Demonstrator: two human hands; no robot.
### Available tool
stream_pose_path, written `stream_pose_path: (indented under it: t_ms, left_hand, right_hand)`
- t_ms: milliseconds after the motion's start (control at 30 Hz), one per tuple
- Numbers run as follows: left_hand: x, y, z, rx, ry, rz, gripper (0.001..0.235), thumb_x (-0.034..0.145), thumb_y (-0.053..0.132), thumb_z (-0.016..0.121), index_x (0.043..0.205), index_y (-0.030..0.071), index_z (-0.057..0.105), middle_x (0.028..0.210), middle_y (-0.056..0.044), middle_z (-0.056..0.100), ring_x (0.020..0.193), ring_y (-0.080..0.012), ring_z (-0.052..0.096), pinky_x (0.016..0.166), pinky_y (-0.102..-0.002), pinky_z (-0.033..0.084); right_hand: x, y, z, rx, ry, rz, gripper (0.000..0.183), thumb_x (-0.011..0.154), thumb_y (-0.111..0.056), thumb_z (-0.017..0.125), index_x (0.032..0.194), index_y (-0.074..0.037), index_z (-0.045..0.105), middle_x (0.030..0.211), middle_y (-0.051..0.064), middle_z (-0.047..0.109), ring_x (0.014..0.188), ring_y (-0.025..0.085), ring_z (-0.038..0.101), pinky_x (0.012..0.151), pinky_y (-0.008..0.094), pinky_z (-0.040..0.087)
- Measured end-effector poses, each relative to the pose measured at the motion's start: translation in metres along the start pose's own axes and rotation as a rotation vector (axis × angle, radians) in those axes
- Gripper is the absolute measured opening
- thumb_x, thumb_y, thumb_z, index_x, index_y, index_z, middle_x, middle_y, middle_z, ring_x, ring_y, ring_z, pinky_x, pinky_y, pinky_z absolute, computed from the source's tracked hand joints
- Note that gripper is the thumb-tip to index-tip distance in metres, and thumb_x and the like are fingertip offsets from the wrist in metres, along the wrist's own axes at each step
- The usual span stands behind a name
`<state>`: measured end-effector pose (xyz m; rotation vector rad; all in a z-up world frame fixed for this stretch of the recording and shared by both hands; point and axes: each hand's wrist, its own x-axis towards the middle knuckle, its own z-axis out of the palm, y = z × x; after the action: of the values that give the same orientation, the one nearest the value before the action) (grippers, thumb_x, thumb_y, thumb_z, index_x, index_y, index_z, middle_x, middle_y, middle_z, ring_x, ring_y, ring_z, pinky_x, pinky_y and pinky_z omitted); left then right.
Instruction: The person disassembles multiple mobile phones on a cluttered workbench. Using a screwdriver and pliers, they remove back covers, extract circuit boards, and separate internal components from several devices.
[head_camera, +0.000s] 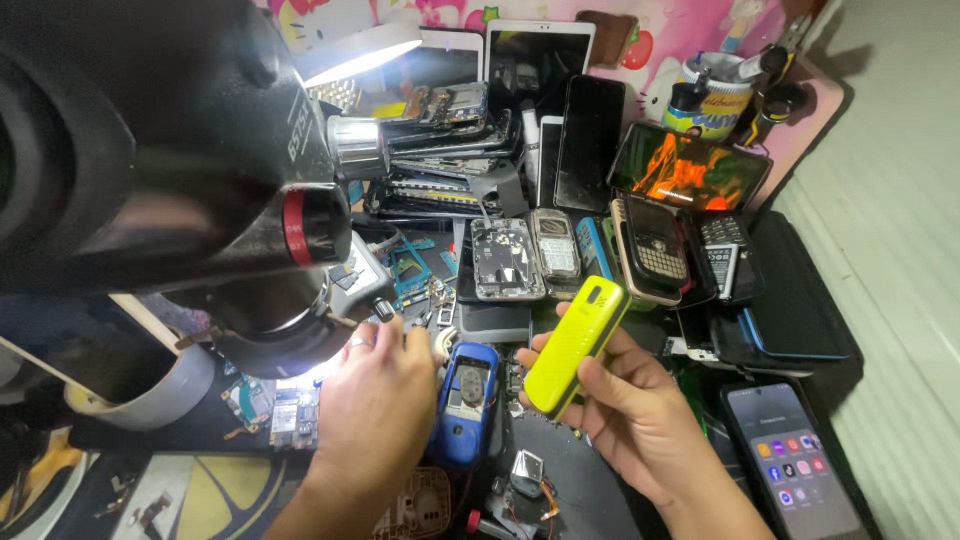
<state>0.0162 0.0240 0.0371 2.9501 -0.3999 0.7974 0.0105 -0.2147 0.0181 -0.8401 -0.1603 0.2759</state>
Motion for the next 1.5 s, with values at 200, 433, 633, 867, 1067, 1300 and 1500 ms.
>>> stream_pose_path:
  t_ms: [200,433,633,867,1067,1300,1500]
  left_hand:
    - [-0.008,0.014,-0.015,-0.081,0.001,0.242,0.004,0.079,0.012,0.063,0.078,0.008,0.064,0.080,-0.011,0.062,0.082,-0.0312,0.066,0.076,-0.048,0.052]
    - [-0.047,0.050,0.024,-0.563,-0.394,0.864,0.011,0.088,0.018,0.064,0.081,0.009,0.066,0.076,-0.007,0.062,0.075,-0.0284,0.068,0.060,-0.043,0.052]
    - [-0.087,0.060,0.084,-0.732,-0.517,0.608,0.027,0.092,0.024,0.065,0.072,0.006,0.068,0.066,-0.011,0.064,0.058,-0.0290,0.069,0.051,-0.042,0.053]
    - [-0.114,0.071,0.115,-0.594,-0.523,0.486,0.023,0.093,0.023,0.063,0.079,0.006,0.070,0.058,-0.013,0.063,0.056,-0.0291,0.070,0.052,-0.042,0.056]
    - [-0.117,0.072,0.138,-0.663,-0.544,0.559,0.020,0.094,0.021,0.062,0.090,0.004,0.071,0.061,-0.017,0.065,0.059,-0.0316,0.072,0.050,-0.044,0.057]
    - [-0.130,0.084,0.135,-0.594,-0.446,0.441,0.041,0.104,0.038,0.067,0.079,0.004,0.066,0.062,-0.018,0.066,0.060,-0.0299,0.072,0.056,-0.042,0.059]
    - [-0.130,0.089,0.118,-0.650,-0.456,0.393,0.034,0.095,0.034,0.071,0.081,0.004,0.068,0.061,-0.022,0.064,0.054,-0.0350,0.070,0.046,-0.047,0.056]
  right_hand:
    - [-0.001,-0.002,-0.001,-0.013,0.131,-0.085,0.052,0.092,-0.016,0.064,0.142,-0.002,0.051,0.124,0.023,0.067,0.118,0.041,0.066,0.092,0.061,0.059]
    - [-0.002,-0.010,-0.007,-0.105,0.232,-0.228,0.049,0.095,-0.017,0.062,0.141,-0.004,0.052,0.123,0.020,0.066,0.116,0.039,0.067,0.090,0.057,0.060]
    - [-0.003,-0.009,-0.004,-0.105,0.253,-0.204,0.049,0.092,-0.017,0.063,0.139,-0.004,0.053,0.121,0.020,0.067,0.113,0.038,0.069,0.088,0.056,0.061]
    - [0.000,-0.007,-0.003,-0.146,0.246,-0.159,0.049,0.092,-0.015,0.064,0.137,0.000,0.053,0.118,0.021,0.068,0.112,0.038,0.070,0.084,0.052,0.062]
    - [-0.001,-0.008,-0.003,-0.154,0.267,-0.157,0.048,0.091,-0.016,0.064,0.135,-0.001,0.054,0.119,0.020,0.068,0.113,0.037,0.070,0.085,0.053,0.062]
    - [0.001,-0.010,-0.004,-0.138,0.305,-0.160,0.048,0.090,-0.015,0.064,0.135,-0.003,0.054,0.119,0.020,0.068,0.112,0.038,0.070,0.085,0.053,0.062]
    - [-0.001,-0.010,-0.009,-0.138,0.288,-0.179,0.047,0.091,-0.015,0.064,0.136,-0.002,0.054,0.120,0.020,0.067,0.112,0.039,0.069,0.085,0.054,0.062]
